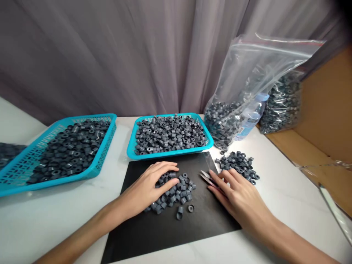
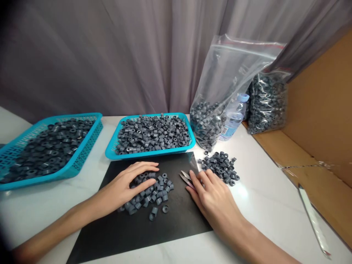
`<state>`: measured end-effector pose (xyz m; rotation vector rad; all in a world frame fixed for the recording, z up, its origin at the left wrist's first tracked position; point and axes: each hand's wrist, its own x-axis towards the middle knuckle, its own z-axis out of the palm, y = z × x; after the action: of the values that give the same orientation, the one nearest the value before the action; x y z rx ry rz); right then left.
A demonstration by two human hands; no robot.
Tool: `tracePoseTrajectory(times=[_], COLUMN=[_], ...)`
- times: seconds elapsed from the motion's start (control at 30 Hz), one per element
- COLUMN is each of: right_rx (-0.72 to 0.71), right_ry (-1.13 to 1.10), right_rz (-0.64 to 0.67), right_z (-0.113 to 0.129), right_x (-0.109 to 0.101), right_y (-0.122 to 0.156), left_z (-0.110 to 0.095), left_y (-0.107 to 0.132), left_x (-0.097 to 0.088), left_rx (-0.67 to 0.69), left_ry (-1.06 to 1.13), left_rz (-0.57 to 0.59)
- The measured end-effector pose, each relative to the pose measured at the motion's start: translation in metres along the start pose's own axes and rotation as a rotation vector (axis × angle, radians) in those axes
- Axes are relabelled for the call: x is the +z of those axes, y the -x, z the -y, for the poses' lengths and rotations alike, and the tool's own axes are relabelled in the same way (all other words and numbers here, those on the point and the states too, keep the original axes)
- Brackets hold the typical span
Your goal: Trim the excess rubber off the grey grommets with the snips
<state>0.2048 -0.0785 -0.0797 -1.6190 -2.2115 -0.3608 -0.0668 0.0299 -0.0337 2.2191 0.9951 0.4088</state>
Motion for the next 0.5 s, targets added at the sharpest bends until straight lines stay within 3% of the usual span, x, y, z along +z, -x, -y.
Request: tracePoseTrajectory(times=[0.1, 0.27, 0.5], right_rx=[-0.001, -0.112, -0.081], right_ry=[-0.06, -0.429, -0.546], right_rz=[0.041, 0.198, 0.135], right_z=[0.003, 0.014, 0.014], right_x=[-0.007, -0.01, -0.001], right_y=[-0.015, -0.034, -0.029], left_z=[0.003, -0.004, -0.013], left_y=[-0.001, -0.005, -0.027], left_x=[-0.001, -0.001, 0.004], left_rx=[0.02, 0.032, 0.126], left_ry=[0.073, 0.049, -0.122], left_rz=[-0.025, -0.018, 0.081])
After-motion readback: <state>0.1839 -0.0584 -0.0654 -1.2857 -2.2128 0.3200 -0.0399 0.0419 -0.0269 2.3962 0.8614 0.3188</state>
